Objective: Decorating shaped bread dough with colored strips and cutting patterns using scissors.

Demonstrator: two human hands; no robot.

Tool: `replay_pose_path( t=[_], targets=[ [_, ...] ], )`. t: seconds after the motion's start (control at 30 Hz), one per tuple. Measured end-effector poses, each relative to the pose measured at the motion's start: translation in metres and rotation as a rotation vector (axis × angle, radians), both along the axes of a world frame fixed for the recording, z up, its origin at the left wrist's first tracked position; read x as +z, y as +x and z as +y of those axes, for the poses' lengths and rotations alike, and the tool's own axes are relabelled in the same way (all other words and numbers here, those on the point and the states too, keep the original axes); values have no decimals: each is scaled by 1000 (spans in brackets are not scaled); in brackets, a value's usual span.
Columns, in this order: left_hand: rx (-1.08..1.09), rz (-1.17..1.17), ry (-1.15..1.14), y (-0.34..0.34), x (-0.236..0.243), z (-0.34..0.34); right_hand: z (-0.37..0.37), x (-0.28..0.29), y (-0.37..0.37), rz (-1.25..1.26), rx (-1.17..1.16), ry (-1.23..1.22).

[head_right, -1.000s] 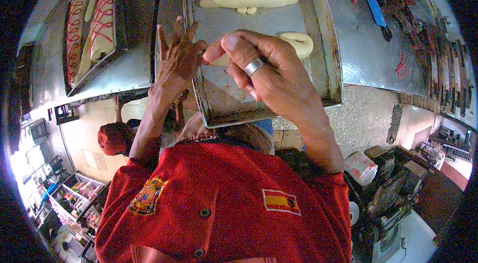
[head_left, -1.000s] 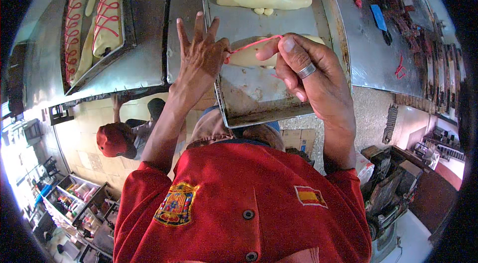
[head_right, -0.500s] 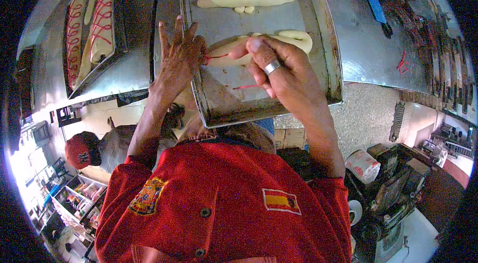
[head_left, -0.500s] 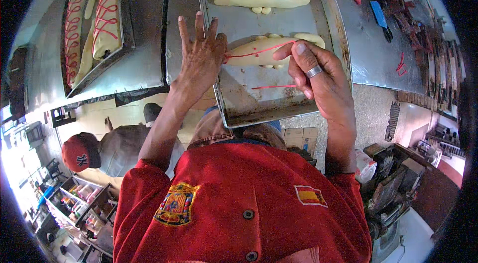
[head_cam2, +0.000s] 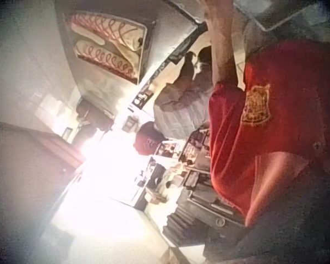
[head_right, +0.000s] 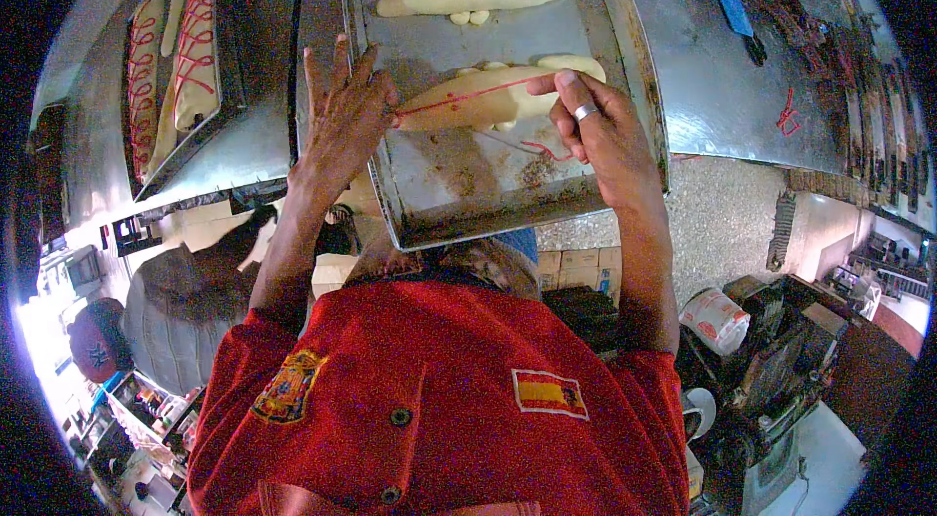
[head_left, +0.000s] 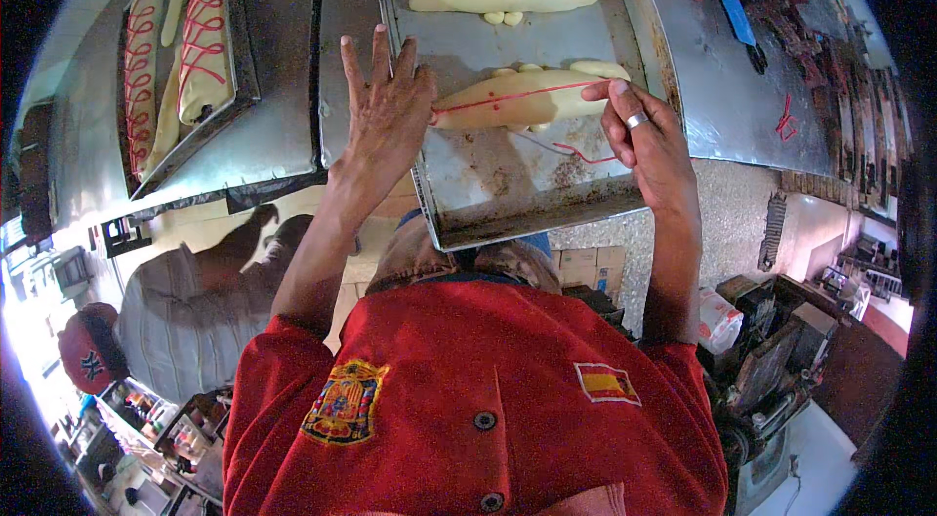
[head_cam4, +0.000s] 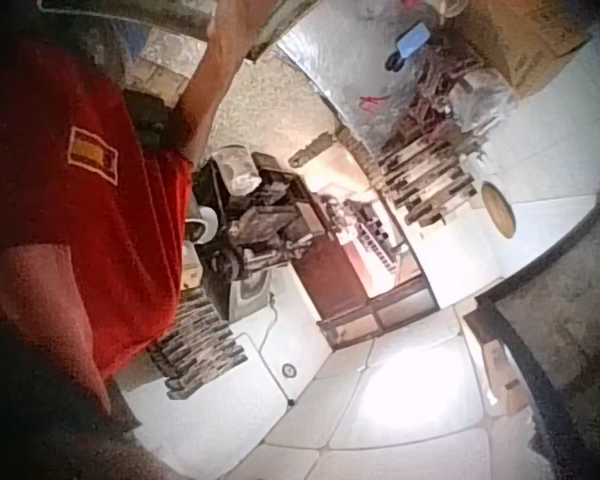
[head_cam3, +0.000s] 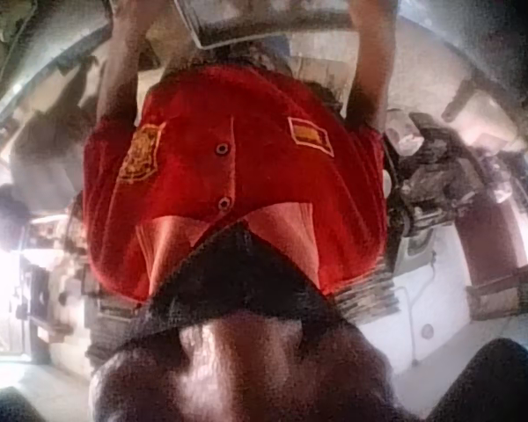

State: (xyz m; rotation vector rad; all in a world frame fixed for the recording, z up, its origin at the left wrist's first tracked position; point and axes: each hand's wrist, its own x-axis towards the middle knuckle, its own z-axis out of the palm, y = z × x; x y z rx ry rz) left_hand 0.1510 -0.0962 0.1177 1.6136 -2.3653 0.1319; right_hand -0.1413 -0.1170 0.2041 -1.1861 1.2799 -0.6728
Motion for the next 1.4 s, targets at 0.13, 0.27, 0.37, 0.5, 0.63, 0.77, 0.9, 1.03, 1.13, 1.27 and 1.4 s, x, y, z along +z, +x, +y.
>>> replay_pose_path(
  t=[0.13,0.27,0.37,0.5,0.63,0.77,0.9,1.03,1.13,1.27,1.4],
  targets=[
    [-12,-1,-20,-1,0,1,-6,-8,-2,93,21,-12],
    [20,-27,20,-3,10,4,-22,-22,18,104,130,-56],
    [-13,42,-11,-14,16,4,-30,-37,33,326,485,-124],
    [-108,91,35,-40,16,8,-26,-47,22,469,618,-222],
    [-203,134,-49,-53,-1,7,-26,-54,8,506,569,-210],
    [-174,59,90,-57,0,7,-22,-29,1,745,571,-209],
    [-206,63,8,-54,3,7,-16,11,-31,1193,628,-604],
    [-187,34,21,-57,0,8,-26,23,-71,1238,580,-548],
    [-148,24,107,-61,4,9,-31,20,-91,1209,483,-481],
    [-159,36,100,-61,6,9,-48,-5,-118,583,365,-331],
    [-169,24,69,-60,6,11,-51,-2,-110,447,212,-166]
  ],
)
